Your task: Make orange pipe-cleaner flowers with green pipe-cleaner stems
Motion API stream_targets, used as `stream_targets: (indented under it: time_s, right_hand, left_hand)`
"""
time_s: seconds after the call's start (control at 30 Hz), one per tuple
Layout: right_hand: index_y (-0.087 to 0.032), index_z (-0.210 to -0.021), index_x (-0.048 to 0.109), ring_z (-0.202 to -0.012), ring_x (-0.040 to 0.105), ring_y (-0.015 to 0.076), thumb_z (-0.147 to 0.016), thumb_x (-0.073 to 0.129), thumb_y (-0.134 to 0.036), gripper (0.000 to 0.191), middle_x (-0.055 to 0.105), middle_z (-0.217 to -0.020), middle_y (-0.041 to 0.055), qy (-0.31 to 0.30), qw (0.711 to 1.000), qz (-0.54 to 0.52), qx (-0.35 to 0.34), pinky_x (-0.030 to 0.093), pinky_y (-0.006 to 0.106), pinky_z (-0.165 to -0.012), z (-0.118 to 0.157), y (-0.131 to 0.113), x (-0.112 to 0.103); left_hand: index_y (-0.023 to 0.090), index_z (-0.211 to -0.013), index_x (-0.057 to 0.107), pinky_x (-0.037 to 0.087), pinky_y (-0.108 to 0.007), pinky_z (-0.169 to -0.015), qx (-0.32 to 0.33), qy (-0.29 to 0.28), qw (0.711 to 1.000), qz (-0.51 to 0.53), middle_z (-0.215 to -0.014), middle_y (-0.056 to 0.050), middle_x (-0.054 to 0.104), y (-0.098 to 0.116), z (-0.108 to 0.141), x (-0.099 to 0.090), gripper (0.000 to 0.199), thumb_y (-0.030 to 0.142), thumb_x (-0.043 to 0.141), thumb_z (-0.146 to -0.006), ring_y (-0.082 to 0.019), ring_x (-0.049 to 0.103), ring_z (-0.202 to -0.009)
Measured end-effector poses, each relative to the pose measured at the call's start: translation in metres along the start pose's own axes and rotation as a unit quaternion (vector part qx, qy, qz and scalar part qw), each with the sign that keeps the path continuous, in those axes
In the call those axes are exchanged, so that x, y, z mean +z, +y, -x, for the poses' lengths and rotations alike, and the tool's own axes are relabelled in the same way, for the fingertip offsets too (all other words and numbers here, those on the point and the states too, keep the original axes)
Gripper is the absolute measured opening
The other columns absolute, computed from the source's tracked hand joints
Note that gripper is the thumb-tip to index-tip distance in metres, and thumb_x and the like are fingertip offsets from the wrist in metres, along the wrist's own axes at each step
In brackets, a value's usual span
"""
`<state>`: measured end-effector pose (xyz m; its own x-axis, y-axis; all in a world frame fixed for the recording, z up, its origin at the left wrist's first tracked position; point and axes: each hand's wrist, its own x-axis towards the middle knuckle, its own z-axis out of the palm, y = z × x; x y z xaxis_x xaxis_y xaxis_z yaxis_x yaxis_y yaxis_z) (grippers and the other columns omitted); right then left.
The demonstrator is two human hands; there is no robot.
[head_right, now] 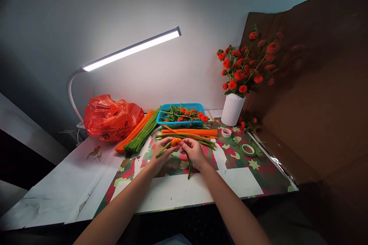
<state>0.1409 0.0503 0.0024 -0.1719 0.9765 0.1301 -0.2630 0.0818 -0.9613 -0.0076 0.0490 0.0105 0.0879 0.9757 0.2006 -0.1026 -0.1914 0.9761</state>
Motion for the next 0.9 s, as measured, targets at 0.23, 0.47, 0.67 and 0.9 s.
stream_targets:
  time_s: [0.23,0.47,0.67,0.9]
  right_hand:
    - [-0.016,-0.085,0.066,-0.064,0.057,0.0123,-0.068,0.072,-0.049,0.037,0.064,-0.076,0.0025,-0.019,1.000,0.004,0.006,0.047,0.025,-0.060,-0.001,0.005,-0.002]
    - [-0.017,-0.084,0.066,-0.066,0.057,0.0129,-0.071,0.069,-0.051,0.036,0.065,-0.077,0.0026,-0.038,0.999,0.012,0.006,0.048,0.024,-0.060,-0.002,0.008,-0.004]
    - [-0.016,-0.080,0.066,-0.064,0.056,0.0132,-0.068,0.071,-0.051,0.037,0.062,-0.069,0.0010,-0.024,1.000,0.005,0.010,0.046,0.024,-0.058,-0.001,0.005,-0.004]
    - [-0.015,-0.079,0.065,-0.056,0.049,0.0106,-0.066,0.071,-0.052,0.040,0.058,-0.062,-0.0005,0.008,1.000,-0.021,0.015,0.040,0.022,-0.053,0.000,-0.003,-0.001]
  left_hand:
    - [0.017,-0.083,0.068,0.051,-0.027,-0.060,0.009,-0.012,1.000,-0.013,-0.074,-0.002,0.067,-0.008,-0.002,-0.003,0.027,0.029,0.077,-0.060,-0.014,0.060,-0.062]
    - [0.016,-0.084,0.068,0.052,-0.026,-0.061,0.000,-0.027,1.000,-0.010,-0.076,-0.002,0.067,-0.009,-0.002,-0.004,0.028,0.027,0.078,-0.060,-0.014,0.061,-0.063]
    - [0.015,-0.084,0.067,0.053,-0.026,-0.062,-0.024,-0.036,0.999,0.022,-0.075,-0.002,0.067,-0.006,-0.002,-0.003,0.033,0.027,0.081,-0.057,-0.013,0.061,-0.062]
    - [0.015,-0.099,0.064,0.055,-0.028,-0.064,-0.067,0.029,0.992,0.106,-0.090,-0.007,0.069,0.009,0.003,0.001,0.048,0.038,0.081,-0.059,-0.015,0.065,-0.068]
